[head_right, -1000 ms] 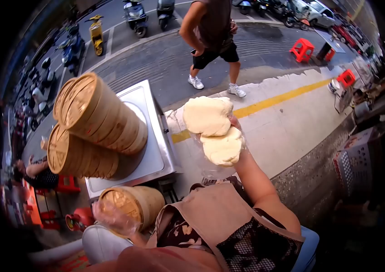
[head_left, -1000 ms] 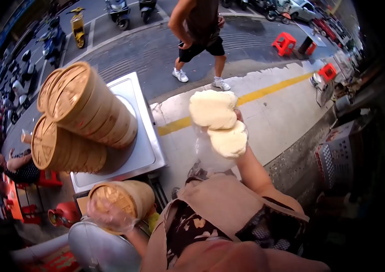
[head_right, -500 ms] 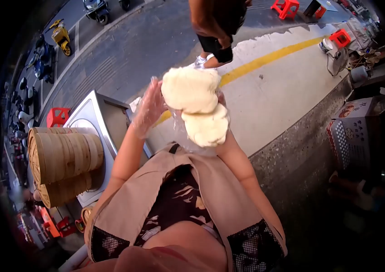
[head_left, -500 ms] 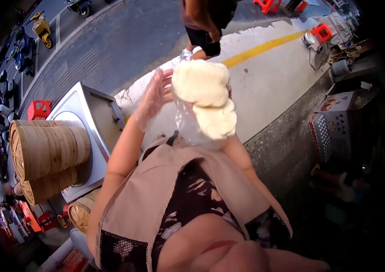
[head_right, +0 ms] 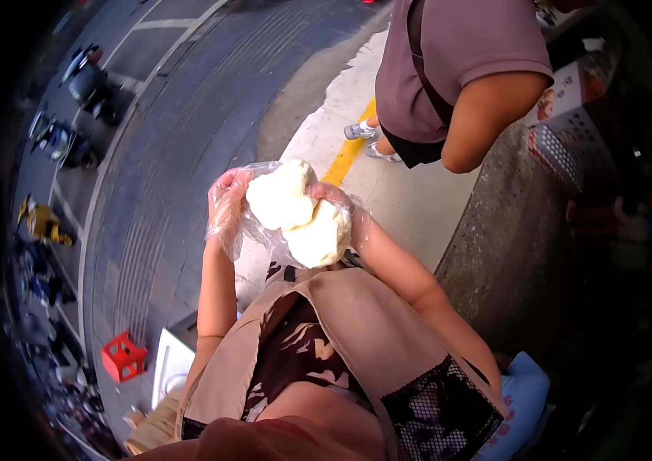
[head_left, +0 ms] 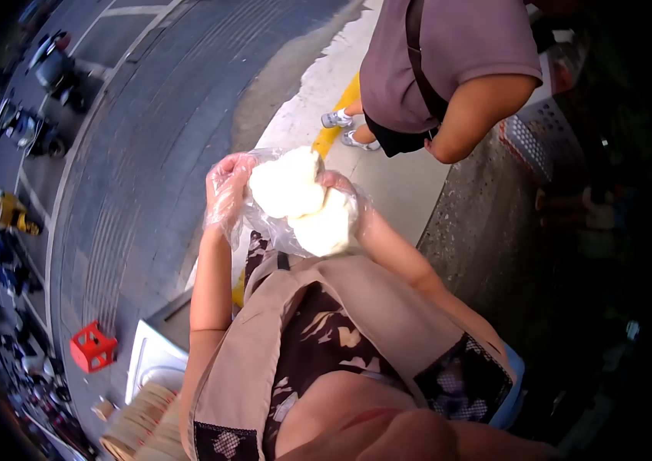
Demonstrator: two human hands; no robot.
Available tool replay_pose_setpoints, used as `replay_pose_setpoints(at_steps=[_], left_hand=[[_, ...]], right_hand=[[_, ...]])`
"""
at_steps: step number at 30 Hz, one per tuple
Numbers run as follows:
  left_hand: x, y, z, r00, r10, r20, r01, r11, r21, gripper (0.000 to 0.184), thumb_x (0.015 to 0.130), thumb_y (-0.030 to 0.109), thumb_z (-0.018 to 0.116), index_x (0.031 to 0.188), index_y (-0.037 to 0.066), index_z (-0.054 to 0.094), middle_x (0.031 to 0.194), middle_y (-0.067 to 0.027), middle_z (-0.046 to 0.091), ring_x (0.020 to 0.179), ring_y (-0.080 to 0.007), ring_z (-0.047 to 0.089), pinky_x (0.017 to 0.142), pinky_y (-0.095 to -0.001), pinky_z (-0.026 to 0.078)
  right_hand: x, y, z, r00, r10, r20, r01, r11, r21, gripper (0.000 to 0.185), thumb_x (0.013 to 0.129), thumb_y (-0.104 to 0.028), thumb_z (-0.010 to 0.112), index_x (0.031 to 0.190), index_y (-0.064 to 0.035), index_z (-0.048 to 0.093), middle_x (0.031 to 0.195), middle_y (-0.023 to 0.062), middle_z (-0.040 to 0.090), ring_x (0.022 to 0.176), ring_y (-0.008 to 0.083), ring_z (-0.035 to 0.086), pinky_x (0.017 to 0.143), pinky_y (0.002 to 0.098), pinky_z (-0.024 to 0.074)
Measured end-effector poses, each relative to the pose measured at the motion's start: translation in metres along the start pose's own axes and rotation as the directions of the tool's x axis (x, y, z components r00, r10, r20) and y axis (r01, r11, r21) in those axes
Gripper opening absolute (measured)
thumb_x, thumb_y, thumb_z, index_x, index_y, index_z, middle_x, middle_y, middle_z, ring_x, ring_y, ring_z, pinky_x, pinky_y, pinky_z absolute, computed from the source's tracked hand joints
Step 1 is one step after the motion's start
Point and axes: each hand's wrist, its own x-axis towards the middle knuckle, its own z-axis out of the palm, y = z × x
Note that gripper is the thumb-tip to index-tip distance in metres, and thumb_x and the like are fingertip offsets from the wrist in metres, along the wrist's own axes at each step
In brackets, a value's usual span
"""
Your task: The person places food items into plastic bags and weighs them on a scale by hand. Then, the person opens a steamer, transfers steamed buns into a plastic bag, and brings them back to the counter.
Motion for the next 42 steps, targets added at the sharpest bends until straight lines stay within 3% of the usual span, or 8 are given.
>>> replay_pose_setpoints(at_steps=[5,12,21,25,29,32,37,42], left_hand=[[0.114,0.034,0.084,0.903,0.212,0.374,-0.266,0.959,0.098,0.009,0.081,0.008,0.062,0.087,0.001,0.062,0.082,0.0010,0.059,0.075,-0.0070,0.052,0.070,-0.0206,0.042],[0.275,0.072,0.257,0.589,0.096,0.803,-0.374,0.912,0.166,0.023,0.076,-0.008,0.056,0.090,0.008,0.064,0.069,0.0069,0.037,0.062,-0.0049,0.035,0.057,-0.0195,0.034],[0.474,0.121,0.493,0.472,0.087,0.877,-0.437,0.887,0.147,0.032,0.072,-0.017,0.047,0.091,0.004,0.063,0.076,0.0037,0.039,0.065,-0.0050,0.037,0.058,-0.0178,0.032],[0.584,0.124,0.616,0.427,0.242,0.871,-0.520,0.854,0.017,0.028,0.072,-0.015,0.047,0.087,0.004,0.062,0.075,0.0028,0.042,0.064,-0.0048,0.035,0.058,-0.0160,0.030],[0.654,0.136,0.756,0.313,0.214,0.925,-0.653,0.756,0.046,0.047,0.080,0.012,0.064,0.124,0.007,0.047,0.113,-0.0078,0.048,0.101,-0.0171,0.045,0.080,-0.0308,0.042],[0.677,0.131,0.880,0.078,-0.223,0.972,-0.393,0.889,0.236,0.081,0.077,0.030,0.071,0.140,0.011,0.025,0.140,-0.0158,0.028,0.124,-0.0303,0.032,0.096,-0.0428,0.037],[0.691,0.104,1.053,-0.359,-0.469,0.807,-0.392,0.860,0.326,0.050,0.081,0.009,0.063,0.127,0.003,0.044,0.111,-0.0082,0.055,0.099,-0.0163,0.051,0.085,-0.0285,0.041],[0.759,0.078,1.218,-0.286,-0.403,0.869,-0.455,0.855,0.247,0.020,0.085,0.001,0.055,0.105,-0.001,0.058,0.091,-0.0039,0.059,0.082,-0.0106,0.052,0.077,-0.0230,0.042]], right_hand=[[-0.011,-0.072,-0.017,0.946,-0.312,-0.084,0.307,0.949,-0.066,0.061,0.074,-0.024,0.059,0.127,0.0019,0.042,0.113,0.0188,0.058,0.098,0.0310,0.061,0.090,0.0426,0.0481],[-0.065,-0.238,-0.048,0.652,-0.708,-0.272,0.626,0.705,-0.332,0.063,0.074,-0.025,0.062,0.128,0.0006,0.041,0.117,0.0169,0.056,0.102,0.0270,0.059,0.090,0.0393,0.0477],[-0.091,-0.551,-0.044,0.264,-0.905,-0.334,0.597,0.425,-0.680,0.062,0.071,-0.022,0.070,0.125,-0.0038,0.046,0.110,0.0108,0.057,0.099,0.0197,0.056,0.086,0.0312,0.0461],[-0.128,-0.710,-0.105,0.047,-0.907,-0.419,0.360,0.406,-0.840,0.068,0.070,-0.021,0.071,0.129,-0.0026,0.042,0.115,0.0127,0.054,0.108,0.0223,0.051,0.092,0.0334,0.0415],[-0.207,-0.777,-0.085,-0.107,-0.904,-0.413,0.762,0.192,-0.618,0.053,0.073,-0.022,0.071,0.120,-0.0047,0.051,0.109,0.0083,0.058,0.100,0.0175,0.055,0.086,0.0320,0.0451],[-0.268,-0.818,-0.112,-0.126,-0.810,-0.573,0.868,0.190,-0.459,0.046,0.077,-0.023,0.068,0.117,-0.0048,0.056,0.109,0.0069,0.058,0.096,0.0152,0.057,0.085,0.0305,0.0463],[-0.354,-0.891,-0.095,-0.400,-0.725,-0.561,0.865,-0.096,-0.492,0.050,0.080,-0.025,0.066,0.122,-0.0018,0.051,0.108,0.0096,0.061,0.099,0.0157,0.060,0.087,0.0286,0.0467],[-0.434,-1.019,-0.131,-0.479,-0.735,-0.480,0.852,-0.257,-0.456,0.046,0.082,-0.028,0.063,0.120,-0.0040,0.054,0.117,0.0098,0.057,0.108,0.0157,0.055,0.095,0.0304,0.0418]])
